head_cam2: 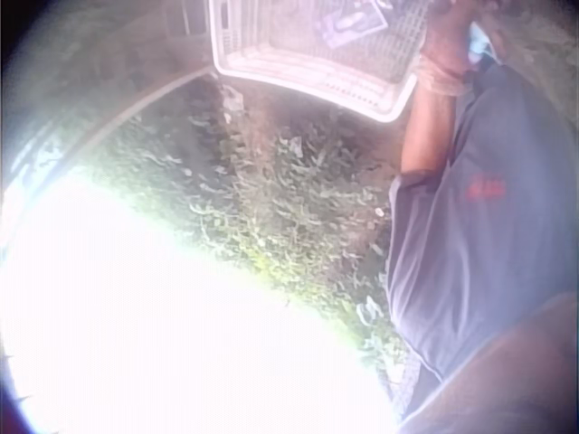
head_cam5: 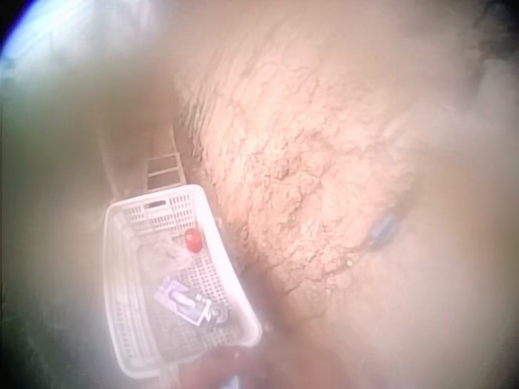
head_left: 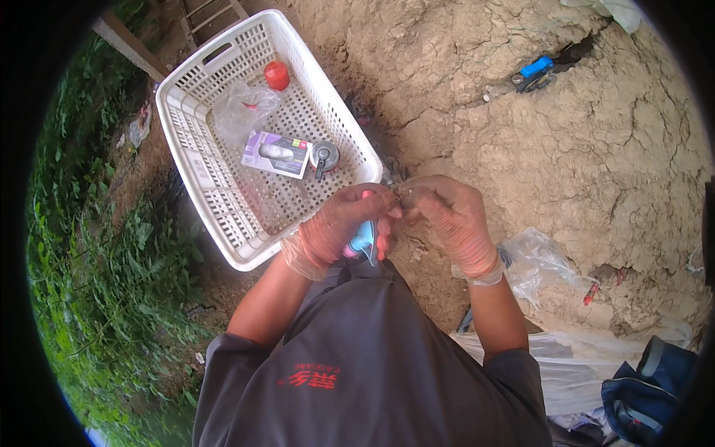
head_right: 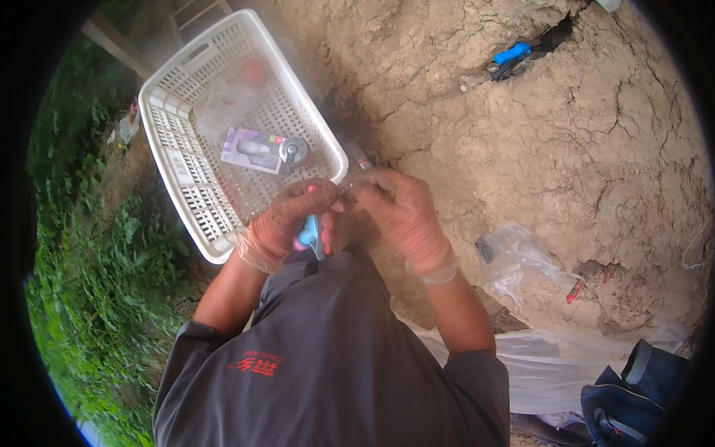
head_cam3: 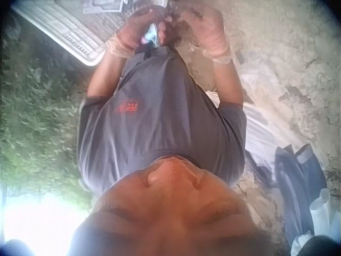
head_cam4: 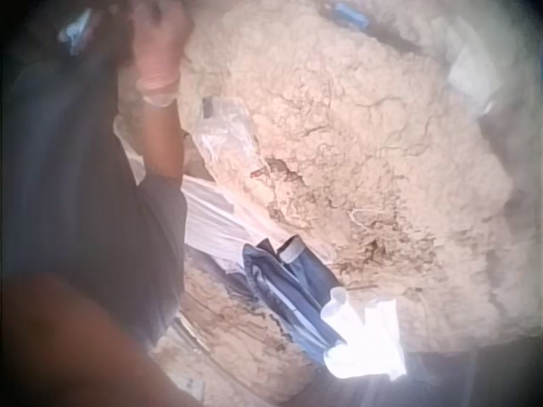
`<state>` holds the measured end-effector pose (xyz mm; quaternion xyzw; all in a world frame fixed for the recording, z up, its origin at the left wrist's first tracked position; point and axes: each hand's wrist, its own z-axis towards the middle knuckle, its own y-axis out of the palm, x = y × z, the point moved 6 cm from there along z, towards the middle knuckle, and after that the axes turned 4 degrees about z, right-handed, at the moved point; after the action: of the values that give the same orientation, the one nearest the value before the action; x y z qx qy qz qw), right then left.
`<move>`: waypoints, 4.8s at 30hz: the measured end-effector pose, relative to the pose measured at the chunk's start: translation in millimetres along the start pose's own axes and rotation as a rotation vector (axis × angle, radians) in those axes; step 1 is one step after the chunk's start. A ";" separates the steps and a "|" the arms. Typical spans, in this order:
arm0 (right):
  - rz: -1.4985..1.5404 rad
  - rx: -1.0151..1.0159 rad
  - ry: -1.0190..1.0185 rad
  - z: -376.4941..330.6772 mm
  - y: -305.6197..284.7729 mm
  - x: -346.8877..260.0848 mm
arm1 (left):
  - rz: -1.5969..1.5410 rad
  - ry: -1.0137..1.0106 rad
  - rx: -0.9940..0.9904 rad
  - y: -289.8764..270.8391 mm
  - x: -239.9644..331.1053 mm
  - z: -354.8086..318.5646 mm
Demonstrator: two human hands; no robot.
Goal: The person receives a red plastic bottle cap and places it into a white basket. They then use pliers and scissors to cut and trim a pink plastic tube attached to a small irrigation valve, repeatedly adjusting and inspecting the components. The person places the modified parts into the basket and continues handling the tools and components.
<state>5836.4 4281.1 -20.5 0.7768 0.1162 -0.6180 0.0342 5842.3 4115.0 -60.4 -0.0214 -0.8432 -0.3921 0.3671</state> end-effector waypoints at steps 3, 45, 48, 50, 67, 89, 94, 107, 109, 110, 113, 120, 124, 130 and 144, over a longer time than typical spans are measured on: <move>-0.015 -0.004 0.018 -0.4 0.4 -0.3 | -0.013 0.014 -0.017 1.7 1.9 0.1; -0.181 0.128 -0.138 -10.6 6.2 -5.1 | 0.112 0.079 0.050 -4.4 -3.1 -4.2; -0.358 0.133 -0.189 -9.2 7.0 -8.0 | 0.144 0.051 0.077 -3.0 -0.5 -4.6; -0.418 0.116 -0.221 -8.1 8.2 -9.1 | 0.151 0.049 0.089 -4.3 -1.1 -3.7; 0.617 -0.104 0.226 -1.6 27.2 41.4 | -0.106 -0.004 0.252 -35.6 -34.5 6.6; 0.989 0.061 0.375 48.7 78.2 111.3 | -0.706 0.615 0.244 -91.2 -11.7 14.4; 1.392 0.027 0.573 54.8 124.2 107.0 | 0.019 0.729 0.685 -83.6 -18.3 -5.2; 1.549 0.116 0.472 62.2 130.0 105.7 | -1.029 0.687 0.153 -86.9 -12.4 -10.8; 1.574 0.060 0.451 64.3 129.6 105.5 | -1.061 0.700 0.111 -87.8 -10.0 -12.0; 1.581 0.014 0.438 65.4 129.0 104.8 | -1.071 0.704 0.102 -88.2 -8.8 -12.4; 1.604 -0.103 0.434 68.3 128.1 100.0 | -1.091 0.730 0.044 -92.7 -7.6 -13.8; 1.623 -0.095 0.505 75.7 124.6 83.8 | -0.960 0.741 0.136 -111.3 -12.9 -23.2; 1.613 -0.089 0.479 77.9 124.3 86.9 | -0.917 0.713 0.206 -114.9 -12.2 -25.1; 1.645 -0.145 0.460 85.1 124.6 90.8 | -1.132 0.673 0.125 -112.4 -7.1 -18.1; 1.670 -0.093 0.461 82.6 122.3 85.6 | -1.266 0.703 0.137 -126.6 -25.3 -16.4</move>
<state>5803.0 4158.0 -133.8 0.7117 -0.4628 -0.2122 0.4840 5829.6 4022.7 -151.3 0.6209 -0.5489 -0.4594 0.3198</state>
